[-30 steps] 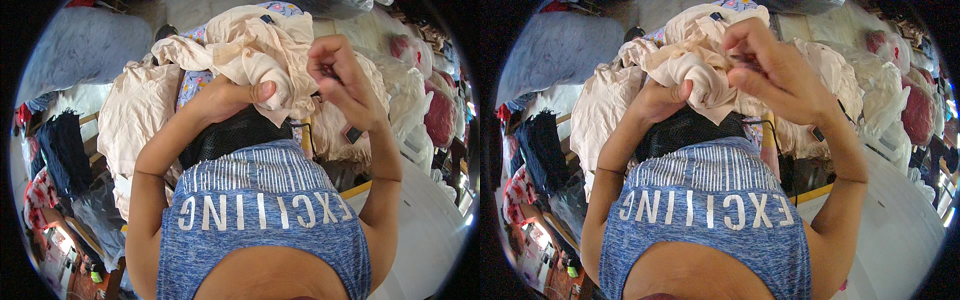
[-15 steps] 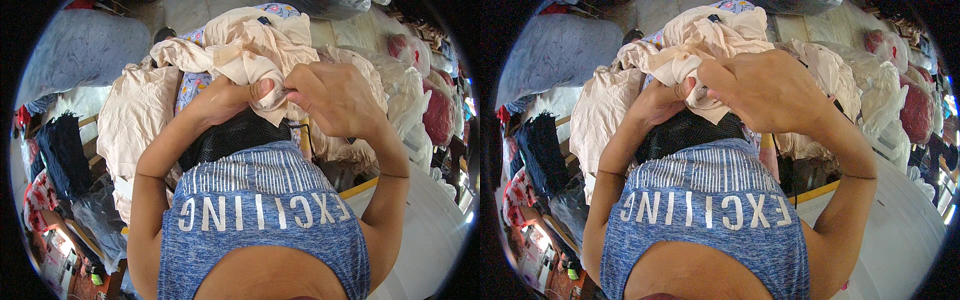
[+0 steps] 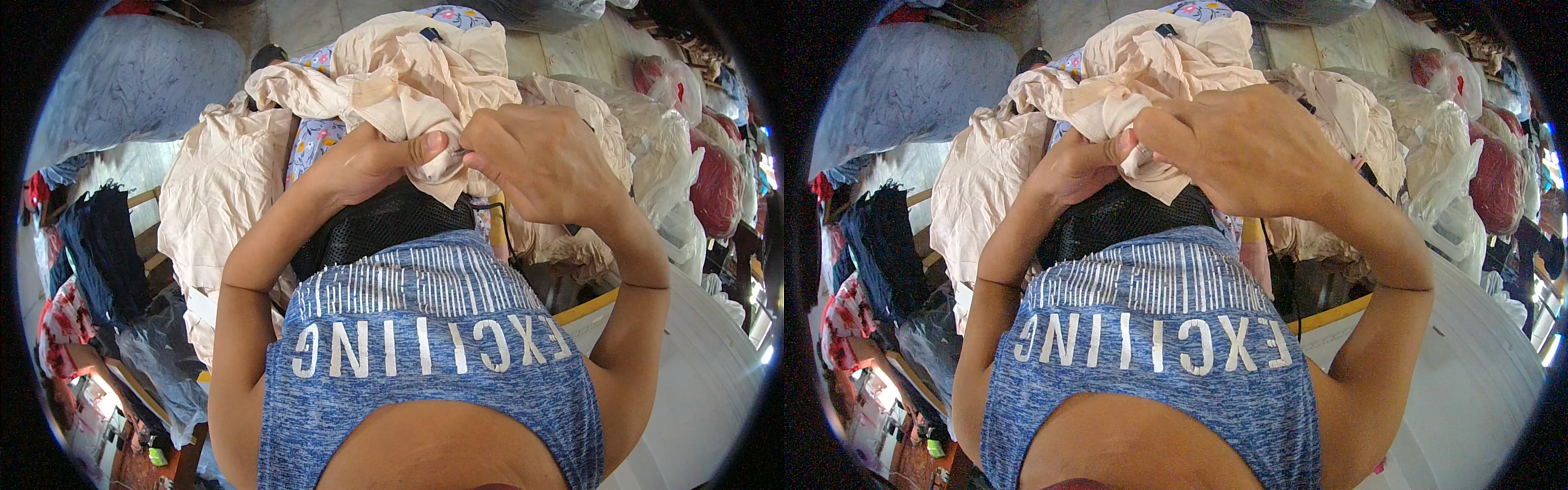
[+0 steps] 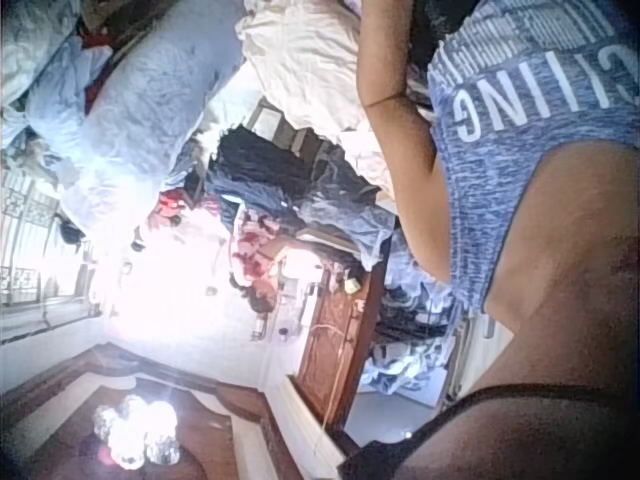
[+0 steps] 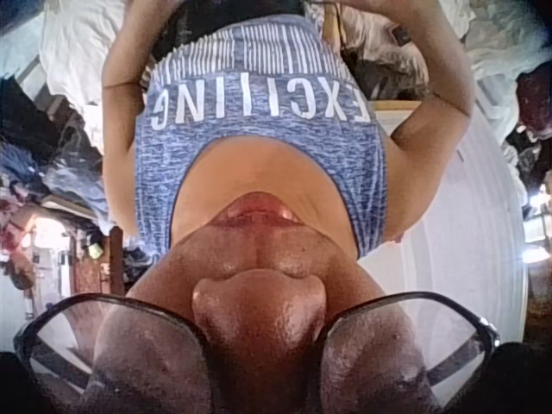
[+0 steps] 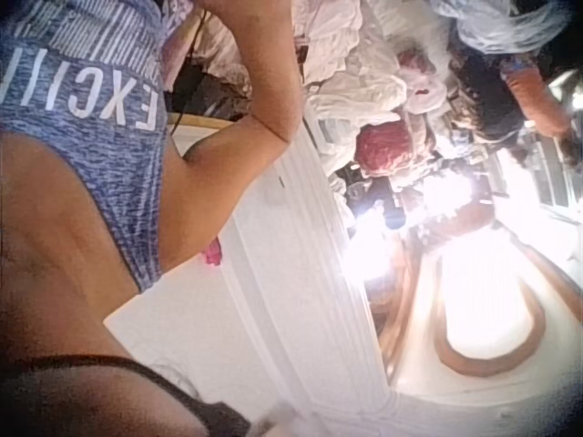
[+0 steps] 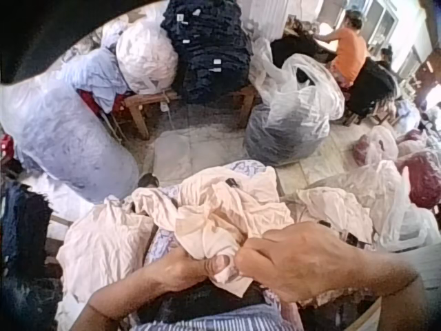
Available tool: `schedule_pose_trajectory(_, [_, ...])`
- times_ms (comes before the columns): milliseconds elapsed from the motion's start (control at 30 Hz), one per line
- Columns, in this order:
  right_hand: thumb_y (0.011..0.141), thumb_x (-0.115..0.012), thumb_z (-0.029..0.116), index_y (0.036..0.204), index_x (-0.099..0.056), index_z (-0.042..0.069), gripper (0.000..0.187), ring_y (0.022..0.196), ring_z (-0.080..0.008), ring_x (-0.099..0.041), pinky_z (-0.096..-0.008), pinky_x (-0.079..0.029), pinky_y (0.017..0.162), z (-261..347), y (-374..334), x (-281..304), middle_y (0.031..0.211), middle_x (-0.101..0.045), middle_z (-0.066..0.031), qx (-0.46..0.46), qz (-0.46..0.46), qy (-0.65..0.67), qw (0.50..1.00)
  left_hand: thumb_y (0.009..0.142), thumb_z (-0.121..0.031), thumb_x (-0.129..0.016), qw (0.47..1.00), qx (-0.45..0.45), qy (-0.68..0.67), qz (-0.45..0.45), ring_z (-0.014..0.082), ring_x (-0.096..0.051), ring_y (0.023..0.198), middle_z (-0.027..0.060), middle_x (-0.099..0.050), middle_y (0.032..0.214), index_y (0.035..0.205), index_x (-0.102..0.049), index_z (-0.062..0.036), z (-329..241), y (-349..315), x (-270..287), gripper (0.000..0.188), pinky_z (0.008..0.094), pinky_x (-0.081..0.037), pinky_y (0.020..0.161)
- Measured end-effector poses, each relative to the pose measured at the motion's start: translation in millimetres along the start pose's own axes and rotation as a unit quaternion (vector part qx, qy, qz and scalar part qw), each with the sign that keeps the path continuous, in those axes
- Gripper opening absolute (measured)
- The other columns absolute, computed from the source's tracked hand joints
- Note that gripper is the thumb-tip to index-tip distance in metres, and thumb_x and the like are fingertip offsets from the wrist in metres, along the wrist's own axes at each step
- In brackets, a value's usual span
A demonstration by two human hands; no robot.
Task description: The person trims loose threads and inspects fabric pieces from a large pile of light-colored garments by hand using a small trimming tool.
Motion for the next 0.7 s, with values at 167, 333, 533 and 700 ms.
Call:
schedule_pose_trajectory(167, [0.071, -0.050, 0.010, 0.094, -0.051, 0.015, 0.024, 0.067, -0.0236, -0.059, -0.0356, -0.046, 0.053, 0.8, -1.1, -0.8, 0.077, -0.057, -0.0053, 0.004, -0.017, 0.014, 1.000, 0.081, -0.021, -0.060, 1.000, 0.014, -0.011, -0.014, 0.0187, -0.053, 0.095, 0.0099, -0.055, 0.103, 0.111, -0.047, 0.0026, -2.1, -1.5, -4.8, 0.040, 0.0300, -0.042, 0.082])
schedule_pose_trajectory(333, [0.070, -0.051, 0.011, 0.094, -0.051, 0.017, 0.024, 0.068, -0.0225, -0.059, -0.0351, -0.046, 0.053, 1.7, -3.1, -5.8, 0.076, -0.056, -0.0037, 0.014, -0.015, 0.001, 1.000, 0.081, -0.023, -0.060, 1.000, 0.024, 0.015, 0.006, 0.0193, -0.054, 0.094, 0.0102, -0.055, 0.103, 0.112, -0.046, 0.0027, 1.9, -1.7, -3.2, 0.043, 0.0300, -0.043, 0.082])
schedule_pose_trajectory(533, [0.070, -0.053, 0.011, 0.092, -0.051, 0.014, 0.022, 0.068, -0.0225, -0.058, -0.0346, -0.046, 0.053, -0.8, -3.4, -0.2, 0.075, -0.056, -0.0039, 0.013, -0.042, 0.012, 0.999, 0.080, -0.018, -0.059, 0.998, 0.059, 0.002, 0.014, 0.0220, -0.047, 0.107, 0.0103, -0.048, 0.117, 0.123, -0.035, -0.0019, 6.4, 0.4, -0.6, 0.052, 0.0345, -0.036, 0.092])
schedule_pose_trajectory(700, [0.071, -0.053, 0.013, 0.090, -0.050, 0.012, 0.020, 0.068, -0.0232, -0.058, -0.0348, -0.045, 0.053, -0.9, -2.6, -0.9, 0.075, -0.056, -0.0045, 0.019, -0.030, 0.015, 0.999, 0.081, -0.017, -0.058, 0.998, 0.062, 0.000, 0.010, 0.0224, -0.047, 0.108, 0.0103, -0.048, 0.117, 0.124, -0.034, -0.0018, 4.1, -0.5, -3.0, 0.052, 0.0344, -0.036, 0.093])
Point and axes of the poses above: each hand's wrist, its own y-axis towards the middle knuckle, its own x-axis out of the back of the hand, z = x × y, the point moved 7 cm from there along y, towards the middle knuckle
